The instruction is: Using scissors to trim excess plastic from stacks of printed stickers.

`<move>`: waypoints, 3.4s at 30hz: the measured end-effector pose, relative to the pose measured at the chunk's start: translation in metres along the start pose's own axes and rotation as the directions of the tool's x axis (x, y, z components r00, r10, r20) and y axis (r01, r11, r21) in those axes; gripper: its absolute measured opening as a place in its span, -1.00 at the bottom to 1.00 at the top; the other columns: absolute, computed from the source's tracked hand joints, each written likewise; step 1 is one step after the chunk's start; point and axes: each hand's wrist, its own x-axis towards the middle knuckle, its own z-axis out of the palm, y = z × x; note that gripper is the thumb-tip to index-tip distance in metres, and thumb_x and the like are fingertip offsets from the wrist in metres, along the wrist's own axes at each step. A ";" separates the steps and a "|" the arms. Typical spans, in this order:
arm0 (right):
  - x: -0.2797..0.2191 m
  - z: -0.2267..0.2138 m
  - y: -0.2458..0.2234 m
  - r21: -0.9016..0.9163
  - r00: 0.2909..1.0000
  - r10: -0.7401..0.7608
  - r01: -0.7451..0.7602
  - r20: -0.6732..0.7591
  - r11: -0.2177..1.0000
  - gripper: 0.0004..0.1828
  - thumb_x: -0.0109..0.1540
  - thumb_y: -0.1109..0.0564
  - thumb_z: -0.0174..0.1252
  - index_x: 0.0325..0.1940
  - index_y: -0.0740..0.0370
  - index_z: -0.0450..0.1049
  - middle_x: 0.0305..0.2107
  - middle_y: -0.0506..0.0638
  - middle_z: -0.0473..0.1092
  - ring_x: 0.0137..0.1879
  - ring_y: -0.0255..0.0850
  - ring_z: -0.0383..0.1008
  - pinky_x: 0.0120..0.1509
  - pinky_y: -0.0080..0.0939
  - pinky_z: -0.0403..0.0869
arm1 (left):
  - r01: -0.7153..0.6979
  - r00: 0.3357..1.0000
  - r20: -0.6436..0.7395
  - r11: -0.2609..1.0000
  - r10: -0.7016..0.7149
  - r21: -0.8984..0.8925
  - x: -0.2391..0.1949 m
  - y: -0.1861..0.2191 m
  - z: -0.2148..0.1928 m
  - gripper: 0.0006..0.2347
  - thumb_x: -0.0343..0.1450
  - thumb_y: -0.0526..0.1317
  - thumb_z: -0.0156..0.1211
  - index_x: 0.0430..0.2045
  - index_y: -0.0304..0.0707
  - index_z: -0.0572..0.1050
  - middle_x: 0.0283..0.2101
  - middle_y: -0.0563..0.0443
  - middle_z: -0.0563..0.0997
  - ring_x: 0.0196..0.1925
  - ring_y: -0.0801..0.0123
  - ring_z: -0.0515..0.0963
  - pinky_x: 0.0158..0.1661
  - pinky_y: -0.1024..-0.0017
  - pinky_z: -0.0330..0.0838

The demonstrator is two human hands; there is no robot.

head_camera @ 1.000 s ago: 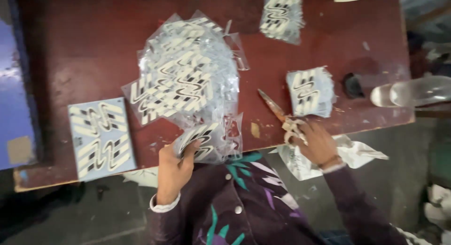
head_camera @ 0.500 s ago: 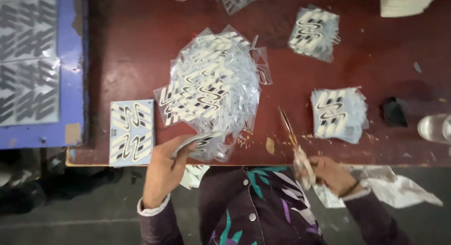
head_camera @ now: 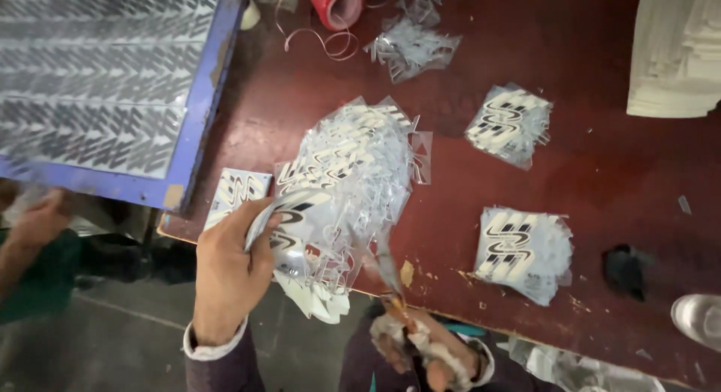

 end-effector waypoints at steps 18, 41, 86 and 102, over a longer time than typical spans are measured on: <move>-0.019 -0.012 0.037 -0.223 0.972 -0.216 0.191 -0.093 0.956 -0.48 0.35 0.09 0.22 0.31 0.27 0.19 -0.15 -0.05 0.34 -0.12 -0.35 0.37 -0.05 -0.29 0.42 | 0.004 1.000 -0.006 0.969 -0.003 0.248 -0.083 0.102 0.041 -0.54 0.03 -0.43 0.33 -0.15 -0.24 0.54 -0.31 -0.11 0.61 -0.28 -0.08 0.61 -0.31 0.17 0.47; -0.017 0.060 -0.060 -0.414 0.909 -0.322 0.408 0.264 0.813 -0.25 0.14 -0.35 0.38 -0.09 0.21 0.12 -0.25 -0.06 0.20 -0.16 -0.33 0.26 -0.06 -0.33 0.32 | 0.035 0.903 -0.429 0.999 -0.019 0.029 -0.089 0.111 0.085 -0.75 0.37 -0.51 -0.01 -0.14 -0.43 0.54 -0.35 -0.13 0.63 -0.39 0.29 0.66 -0.30 0.43 0.49; 0.011 -0.038 0.083 -0.342 0.950 -0.306 0.269 -0.059 0.901 -0.78 0.25 0.27 0.31 -0.11 0.27 0.40 -0.34 -0.08 0.38 -0.22 -0.37 0.39 -0.14 -0.28 0.42 | 0.016 0.834 -0.549 0.992 0.054 0.121 -0.035 0.083 0.100 -0.85 0.51 -0.44 0.05 -0.07 -0.40 0.44 -0.26 -0.35 0.60 -0.21 -0.25 0.63 -0.20 0.07 0.48; -0.151 -0.054 -0.007 -0.776 0.912 -0.351 0.062 -0.211 0.628 -0.70 0.32 0.07 0.34 -0.30 0.22 0.35 -0.44 -0.05 0.35 -0.34 -0.33 0.34 -0.28 -0.26 0.36 | 0.664 0.742 0.334 0.567 -0.582 -0.488 -0.049 0.030 0.234 -0.72 0.50 -0.14 0.27 -0.09 -0.45 0.53 -0.28 -0.27 0.65 -0.35 0.28 0.47 -0.37 0.23 0.36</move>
